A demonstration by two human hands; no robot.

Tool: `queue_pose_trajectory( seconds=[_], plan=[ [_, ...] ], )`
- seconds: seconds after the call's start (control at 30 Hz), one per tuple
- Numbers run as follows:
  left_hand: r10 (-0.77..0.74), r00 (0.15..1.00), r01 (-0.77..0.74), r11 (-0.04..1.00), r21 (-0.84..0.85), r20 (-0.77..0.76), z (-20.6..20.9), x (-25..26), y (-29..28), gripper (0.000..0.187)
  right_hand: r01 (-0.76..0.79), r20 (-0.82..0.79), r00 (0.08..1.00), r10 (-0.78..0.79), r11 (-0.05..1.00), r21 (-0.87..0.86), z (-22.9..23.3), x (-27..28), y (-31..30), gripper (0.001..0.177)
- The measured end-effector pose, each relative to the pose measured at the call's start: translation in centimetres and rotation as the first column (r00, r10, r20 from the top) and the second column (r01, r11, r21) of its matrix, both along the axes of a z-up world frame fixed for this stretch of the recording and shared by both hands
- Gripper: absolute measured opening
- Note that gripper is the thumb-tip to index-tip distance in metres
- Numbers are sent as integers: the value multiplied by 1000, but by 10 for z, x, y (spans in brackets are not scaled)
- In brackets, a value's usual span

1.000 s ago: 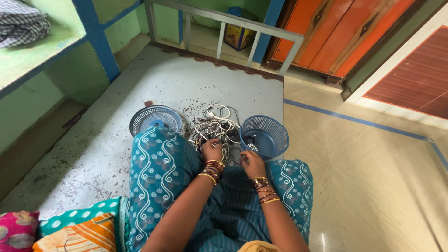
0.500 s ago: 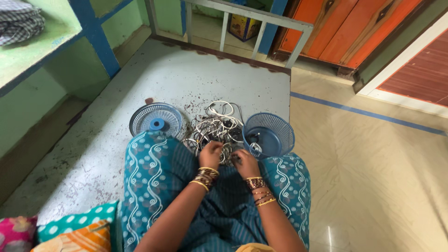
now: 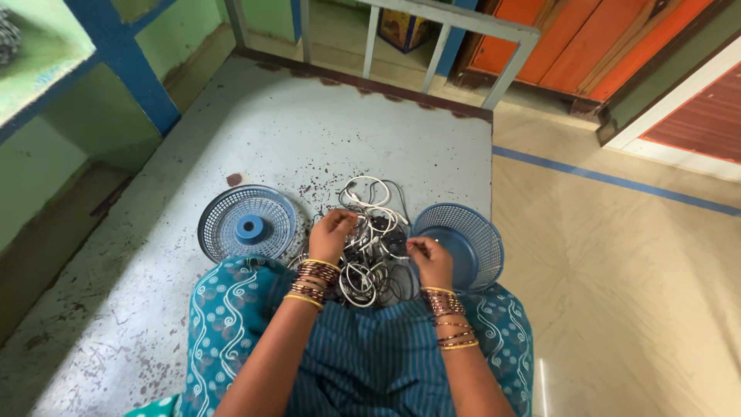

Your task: The person untangles a bundle of black and white cables by hand, separating them and pulling individual wires through the group.

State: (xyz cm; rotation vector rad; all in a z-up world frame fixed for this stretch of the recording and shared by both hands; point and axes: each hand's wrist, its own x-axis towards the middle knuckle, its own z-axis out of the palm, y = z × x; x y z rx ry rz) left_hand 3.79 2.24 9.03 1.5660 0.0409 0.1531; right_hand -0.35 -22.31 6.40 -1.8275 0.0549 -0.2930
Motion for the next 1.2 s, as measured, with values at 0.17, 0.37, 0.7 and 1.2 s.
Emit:
queue_pose_trajectory(
  seconds=[0.17, 0.37, 0.7, 1.2],
  plan=[
    [82, 996, -48, 805, 591, -30, -1, -7, -5, 20, -13, -132, 991, 3, 997, -73, -31, 12, 24, 12],
    [33, 998, 6, 748, 663, -47, -6, -12, -9, 20, -204, -195, 969, 150, 931, -301, -62, 2, 44, 20],
    [-22, 999, 39, 828, 560, -37, 56, -27, -15, 17, -308, -315, 933, 175, 842, -443, -74, 9, 56, 25],
    [-253, 928, 364, 463, 808, -273, 35, -34, -19, 49, -495, -476, 856, 201, 583, -644, -70, 14, 42, 13]
  ],
)
